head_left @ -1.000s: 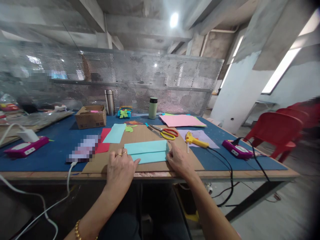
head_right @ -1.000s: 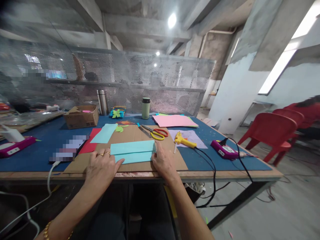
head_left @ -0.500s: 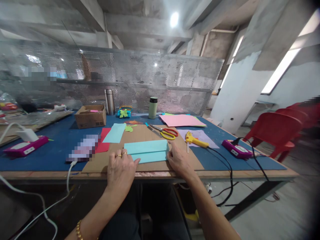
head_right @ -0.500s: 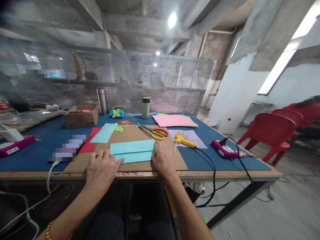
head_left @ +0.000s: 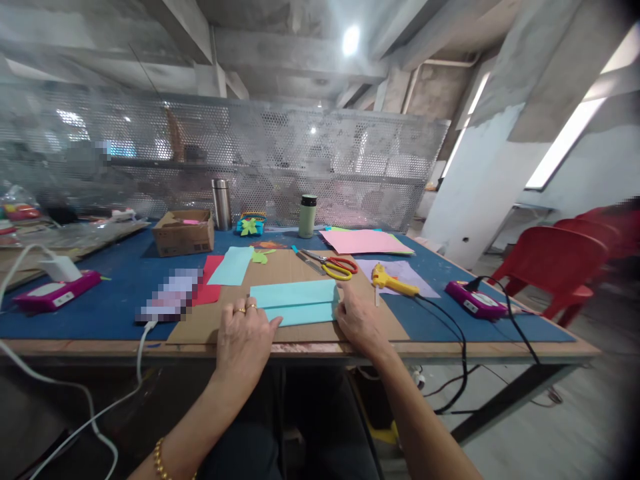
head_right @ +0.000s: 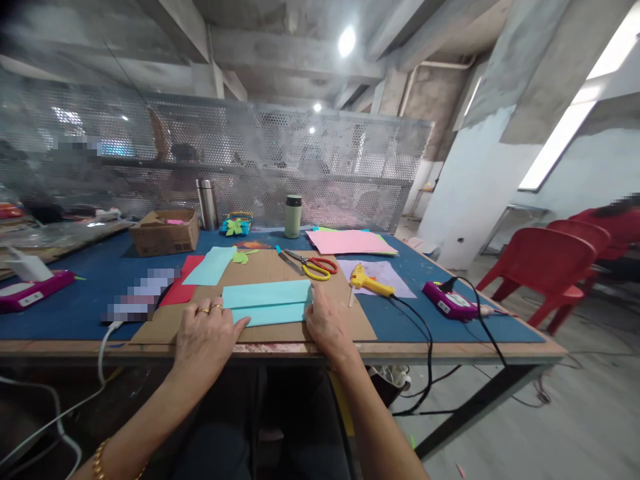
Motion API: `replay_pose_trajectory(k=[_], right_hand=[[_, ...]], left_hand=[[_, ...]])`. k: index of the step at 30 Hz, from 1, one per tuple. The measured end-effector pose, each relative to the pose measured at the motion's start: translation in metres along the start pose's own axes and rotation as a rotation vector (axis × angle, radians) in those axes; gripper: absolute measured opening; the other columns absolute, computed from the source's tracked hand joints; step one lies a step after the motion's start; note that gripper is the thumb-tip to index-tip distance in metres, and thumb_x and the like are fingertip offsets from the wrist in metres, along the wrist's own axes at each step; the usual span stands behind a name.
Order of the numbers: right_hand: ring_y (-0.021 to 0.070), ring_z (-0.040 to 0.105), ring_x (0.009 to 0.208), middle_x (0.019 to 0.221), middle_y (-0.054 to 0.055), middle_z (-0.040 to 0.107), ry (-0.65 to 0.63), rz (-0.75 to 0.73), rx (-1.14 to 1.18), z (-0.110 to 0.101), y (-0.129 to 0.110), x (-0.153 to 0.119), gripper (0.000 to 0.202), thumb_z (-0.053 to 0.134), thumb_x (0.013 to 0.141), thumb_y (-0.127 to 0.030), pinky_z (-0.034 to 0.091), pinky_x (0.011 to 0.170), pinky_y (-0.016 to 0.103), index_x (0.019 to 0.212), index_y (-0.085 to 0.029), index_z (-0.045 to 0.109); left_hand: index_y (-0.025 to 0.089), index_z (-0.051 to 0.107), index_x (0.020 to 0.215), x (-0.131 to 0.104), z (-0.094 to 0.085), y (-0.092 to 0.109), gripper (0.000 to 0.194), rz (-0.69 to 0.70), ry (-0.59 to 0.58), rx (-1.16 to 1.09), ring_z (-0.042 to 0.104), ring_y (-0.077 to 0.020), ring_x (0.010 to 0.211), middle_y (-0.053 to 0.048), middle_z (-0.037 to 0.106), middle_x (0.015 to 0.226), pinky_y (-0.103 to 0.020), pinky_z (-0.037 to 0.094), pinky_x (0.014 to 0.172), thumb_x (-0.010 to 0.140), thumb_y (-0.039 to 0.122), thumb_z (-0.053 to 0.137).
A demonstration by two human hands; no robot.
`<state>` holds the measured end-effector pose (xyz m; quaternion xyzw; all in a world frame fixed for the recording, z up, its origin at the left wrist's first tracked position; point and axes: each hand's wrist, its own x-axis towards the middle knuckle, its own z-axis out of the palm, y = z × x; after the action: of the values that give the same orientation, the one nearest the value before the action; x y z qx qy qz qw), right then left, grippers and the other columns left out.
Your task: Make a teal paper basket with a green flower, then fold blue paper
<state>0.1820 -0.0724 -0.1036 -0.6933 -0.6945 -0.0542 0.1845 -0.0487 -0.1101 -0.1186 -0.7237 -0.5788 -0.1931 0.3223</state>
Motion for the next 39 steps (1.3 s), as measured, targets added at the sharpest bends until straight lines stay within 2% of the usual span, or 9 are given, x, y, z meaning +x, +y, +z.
replay_pose_trajectory(k=[10, 16, 21, 25, 30, 32, 36, 39], right_hand=[[0.0235, 0.07, 0.082, 0.098, 0.01, 0.077, -0.004, 0.007, -0.041, 0.0, -0.002, 0.001, 0.042, 0.047, 0.094, -0.014, 0.03, 0.063, 0.031, 0.136, -0.016, 0.052], [0.0216, 0.069, 0.084, 0.099, 0.009, 0.077, -0.015, -0.004, -0.034, -0.002, -0.001, 0.0, 0.05, 0.05, 0.092, -0.013, 0.033, 0.065, 0.029, 0.142, -0.018, 0.052], [0.0207, 0.07, 0.089, 0.108, 0.006, 0.075, -0.039, -0.078, -0.092, -0.005, -0.001, 0.001, 0.049, 0.048, 0.095, -0.017, 0.036, 0.068, 0.028, 0.139, -0.034, 0.062], [0.0213, 0.07, 0.091, 0.102, 0.007, 0.073, -0.088, -0.097, -0.167, -0.005, -0.002, 0.002, 0.044, 0.045, 0.098, -0.022, 0.036, 0.069, 0.029, 0.132, -0.035, 0.07], [0.0229, 0.069, 0.094, 0.103, 0.008, 0.071, -0.112, -0.109, -0.24, -0.005, -0.003, 0.002, 0.045, 0.041, 0.101, -0.023, 0.035, 0.069, 0.03, 0.135, -0.037, 0.068], [0.023, 0.069, 0.093, 0.105, 0.008, 0.071, -0.122, -0.115, -0.268, -0.006, -0.004, 0.002, 0.046, 0.041, 0.101, -0.023, 0.034, 0.069, 0.031, 0.136, -0.036, 0.067], [0.0227, 0.068, 0.089, 0.103, 0.008, 0.07, -0.116, -0.122, -0.261, -0.006, -0.004, 0.001, 0.046, 0.041, 0.1, -0.022, 0.032, 0.067, 0.031, 0.135, -0.037, 0.067], [0.0225, 0.067, 0.085, 0.1, 0.008, 0.07, -0.099, -0.124, -0.221, -0.005, -0.002, 0.0, 0.045, 0.043, 0.1, -0.02, 0.03, 0.065, 0.032, 0.133, -0.037, 0.069]], left_hand=[[0.005, 0.076, 0.092, -0.001, -0.001, 0.002, 0.041, -0.013, -0.031, 0.029, 0.06, -0.0338, 0.094, -0.021, 0.069, 0.097, -0.045, 0.043, 0.082, 0.101, 0.039, 0.055], [0.006, 0.076, 0.09, -0.001, -0.001, 0.002, 0.042, -0.007, -0.044, 0.052, 0.059, -0.0321, 0.088, -0.019, 0.067, 0.091, -0.045, 0.043, 0.08, 0.102, 0.039, 0.053], [0.005, 0.076, 0.1, 0.003, 0.003, -0.001, 0.035, 0.028, -0.045, -0.017, 0.061, -0.0351, 0.103, -0.022, 0.07, 0.113, -0.05, 0.041, 0.093, 0.1, 0.034, 0.057], [0.005, 0.076, 0.1, 0.006, 0.008, -0.004, 0.031, 0.1, -0.076, -0.087, 0.065, -0.0341, 0.1, -0.019, 0.073, 0.103, -0.054, 0.038, 0.101, 0.1, 0.03, 0.056], [0.004, 0.075, 0.099, 0.009, 0.007, -0.005, 0.033, 0.098, -0.116, -0.093, 0.069, -0.0324, 0.089, -0.02, 0.073, 0.097, -0.055, 0.038, 0.104, 0.099, 0.033, 0.059], [0.006, 0.074, 0.102, 0.01, 0.006, -0.005, 0.032, 0.088, -0.131, -0.088, 0.069, -0.0328, 0.09, -0.019, 0.072, 0.094, -0.054, 0.038, 0.104, 0.099, 0.034, 0.059], [0.019, 0.065, 0.134, 0.014, 0.004, -0.007, 0.035, 0.158, -0.157, -0.102, 0.07, -0.0297, 0.09, -0.015, 0.073, 0.094, -0.054, 0.039, 0.102, 0.101, 0.026, 0.055], [0.025, 0.068, 0.13, 0.019, 0.002, -0.012, 0.032, 0.208, -0.207, -0.131, 0.069, -0.0303, 0.095, -0.015, 0.073, 0.094, -0.053, 0.04, 0.1, 0.101, 0.026, 0.053]])
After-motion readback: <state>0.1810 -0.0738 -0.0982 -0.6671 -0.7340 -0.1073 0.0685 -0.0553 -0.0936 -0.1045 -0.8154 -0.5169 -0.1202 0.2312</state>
